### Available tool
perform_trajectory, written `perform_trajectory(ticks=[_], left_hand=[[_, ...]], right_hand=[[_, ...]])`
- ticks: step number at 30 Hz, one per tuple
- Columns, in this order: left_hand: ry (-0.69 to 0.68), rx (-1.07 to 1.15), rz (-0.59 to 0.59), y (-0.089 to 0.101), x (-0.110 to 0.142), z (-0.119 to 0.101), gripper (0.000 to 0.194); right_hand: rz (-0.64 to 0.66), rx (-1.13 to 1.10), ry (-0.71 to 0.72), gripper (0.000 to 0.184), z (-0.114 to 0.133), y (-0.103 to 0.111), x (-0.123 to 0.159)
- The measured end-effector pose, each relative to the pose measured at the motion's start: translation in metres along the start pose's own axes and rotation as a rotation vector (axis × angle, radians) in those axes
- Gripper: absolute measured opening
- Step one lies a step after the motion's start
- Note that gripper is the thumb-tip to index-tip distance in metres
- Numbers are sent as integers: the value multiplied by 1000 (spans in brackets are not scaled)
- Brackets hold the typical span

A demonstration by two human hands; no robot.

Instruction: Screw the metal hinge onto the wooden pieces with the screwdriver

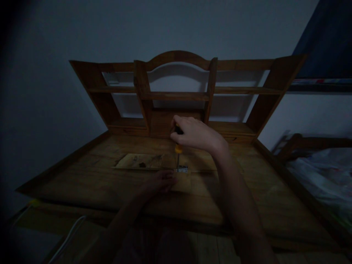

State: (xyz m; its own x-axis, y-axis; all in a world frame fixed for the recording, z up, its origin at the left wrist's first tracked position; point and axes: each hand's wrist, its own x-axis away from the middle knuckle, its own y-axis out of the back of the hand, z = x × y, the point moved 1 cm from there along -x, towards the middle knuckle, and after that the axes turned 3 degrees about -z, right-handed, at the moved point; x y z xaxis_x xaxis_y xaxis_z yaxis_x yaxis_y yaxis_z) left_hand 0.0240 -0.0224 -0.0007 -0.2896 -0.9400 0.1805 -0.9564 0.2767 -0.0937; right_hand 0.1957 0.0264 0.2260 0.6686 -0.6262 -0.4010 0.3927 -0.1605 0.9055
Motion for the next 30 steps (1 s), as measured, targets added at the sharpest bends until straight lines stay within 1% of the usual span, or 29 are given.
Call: perform_trajectory(ticks=[2,5,6,8,10,12,17,22,24,27,28,30], left_hand=[[18,8,-5,0,1,0,40],[26,9,-4,1,0,0,40],[19,10,5,1,0,0,39],[0,1,18,2,-1,1,38],[-14,-20,15,2,-1,2,37],[-28,-35,9,2,0,1,36],[-15,-21,40,1,3,-4,38],[-18,-12,35,-1,4,-7,38],[-4,-1,26,-2,4,-7,37],[6,7,4,-3,4,-8,38],[4,8,1,-3,4,-8,39],[-6,11,10,-3,5,-9,40]], right_hand=[[-1,13,-15,25,0,0,0],[-35,138,-114,40,-1,-1,1],[-39,155,-133,41,-1,-2,1],[-22,118,-120,36,-2,-1,1],[-2,39,-60,29,-3,-1,1],[-6,13,-29,26,-3,0,1],[-49,96,-99,38,-2,-3,-1],[-23,-4,-21,26,2,-5,-2],[-33,52,-30,29,4,-5,-1],[-79,202,-112,44,6,-4,-1],[-83,217,-126,44,6,-4,-1],[-71,169,-102,35,5,-5,-1]])
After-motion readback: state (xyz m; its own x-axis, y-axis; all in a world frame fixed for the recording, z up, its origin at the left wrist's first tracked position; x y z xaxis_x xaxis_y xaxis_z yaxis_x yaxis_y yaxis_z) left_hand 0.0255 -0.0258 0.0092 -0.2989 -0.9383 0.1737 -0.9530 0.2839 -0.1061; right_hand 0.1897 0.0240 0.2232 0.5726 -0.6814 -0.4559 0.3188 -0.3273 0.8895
